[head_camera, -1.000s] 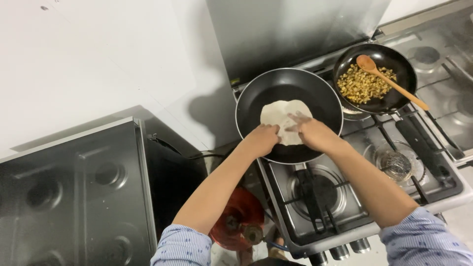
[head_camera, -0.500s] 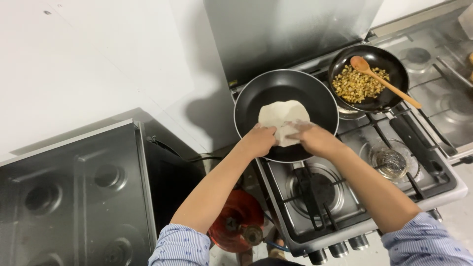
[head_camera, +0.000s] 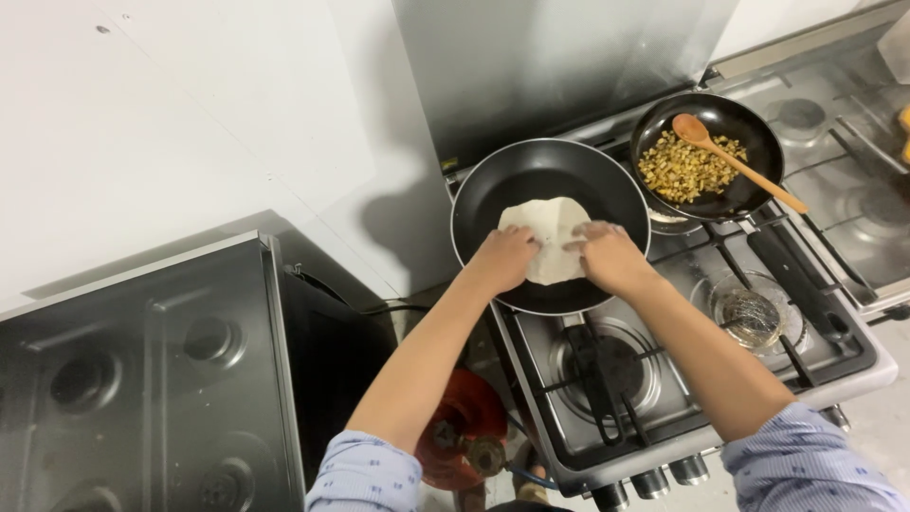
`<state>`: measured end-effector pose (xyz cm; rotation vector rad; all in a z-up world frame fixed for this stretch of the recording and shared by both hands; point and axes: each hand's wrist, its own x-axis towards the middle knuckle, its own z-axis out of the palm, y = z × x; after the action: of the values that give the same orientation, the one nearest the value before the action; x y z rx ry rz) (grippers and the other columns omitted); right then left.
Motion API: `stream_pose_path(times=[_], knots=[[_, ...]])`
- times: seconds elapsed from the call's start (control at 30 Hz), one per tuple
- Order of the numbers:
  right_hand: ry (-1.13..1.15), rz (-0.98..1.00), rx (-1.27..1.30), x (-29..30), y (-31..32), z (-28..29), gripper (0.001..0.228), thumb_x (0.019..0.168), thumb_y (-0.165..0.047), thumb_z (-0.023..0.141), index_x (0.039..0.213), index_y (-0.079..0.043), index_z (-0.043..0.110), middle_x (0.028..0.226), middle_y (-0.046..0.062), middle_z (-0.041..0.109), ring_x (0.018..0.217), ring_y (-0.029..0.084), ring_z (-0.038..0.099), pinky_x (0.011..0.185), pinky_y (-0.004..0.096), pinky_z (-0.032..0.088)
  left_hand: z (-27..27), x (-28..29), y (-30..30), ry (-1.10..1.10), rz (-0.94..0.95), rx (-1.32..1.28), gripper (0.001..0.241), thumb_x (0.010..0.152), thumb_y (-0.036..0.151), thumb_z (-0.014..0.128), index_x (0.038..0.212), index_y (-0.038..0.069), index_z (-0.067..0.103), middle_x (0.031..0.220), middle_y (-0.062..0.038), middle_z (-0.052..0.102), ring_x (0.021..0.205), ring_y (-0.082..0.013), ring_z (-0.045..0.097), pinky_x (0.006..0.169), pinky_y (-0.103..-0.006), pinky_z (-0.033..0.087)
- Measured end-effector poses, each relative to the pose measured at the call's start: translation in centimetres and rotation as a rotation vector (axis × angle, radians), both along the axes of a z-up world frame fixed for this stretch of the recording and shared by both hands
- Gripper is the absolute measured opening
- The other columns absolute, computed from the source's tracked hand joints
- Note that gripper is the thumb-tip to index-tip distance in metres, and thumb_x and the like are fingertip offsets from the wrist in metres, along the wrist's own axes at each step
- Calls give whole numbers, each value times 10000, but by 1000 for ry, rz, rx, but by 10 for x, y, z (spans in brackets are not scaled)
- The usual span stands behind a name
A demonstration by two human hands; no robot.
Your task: Heating flatbreads on a gas stove and retrieving a spatula from a kitchen storage room.
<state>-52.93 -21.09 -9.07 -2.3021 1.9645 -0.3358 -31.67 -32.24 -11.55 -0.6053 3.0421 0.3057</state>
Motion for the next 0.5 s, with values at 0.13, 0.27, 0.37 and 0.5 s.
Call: stream_pose_path(times=[0.13,0.27,0.37,0.5], knots=[[225,-59,-72,17,0,-1,550,799,-104,626,1323,-268,668,1434,132,532,1332,343,483,1098,545,377,-7,-7,8,201,109,-121,452,848,65,616,1298,85,659,1336,-81,546,1251,-306,516,1019,-529,425],[320,-64,-103,17,2,-17,611,853,-160,610,1446,-306,574,1479,127,489,1375,376,447,1135,614,339,5,-9,15,94,116,-157,579,830,286,666,1367,83,593,1521,-114,387,1385,-356,358,1106,-638,283],[301,-74,-78,16,3,-13,604,844,-166,603,1430,-313,590,1477,128,483,1367,380,436,1119,633,322,-4,-7,11,66,134,-68,621,826,317,664,1416,152,568,1574,-126,292,1426,-374,283,1105,-689,226],[263,-89,-118,8,1,-13,574,861,-159,591,1414,-312,608,1504,111,477,1396,377,430,1137,638,312,1,-1,8,122,147,-129,583,906,331,625,1458,155,565,1618,-113,310,1471,-361,293,1131,-695,244]])
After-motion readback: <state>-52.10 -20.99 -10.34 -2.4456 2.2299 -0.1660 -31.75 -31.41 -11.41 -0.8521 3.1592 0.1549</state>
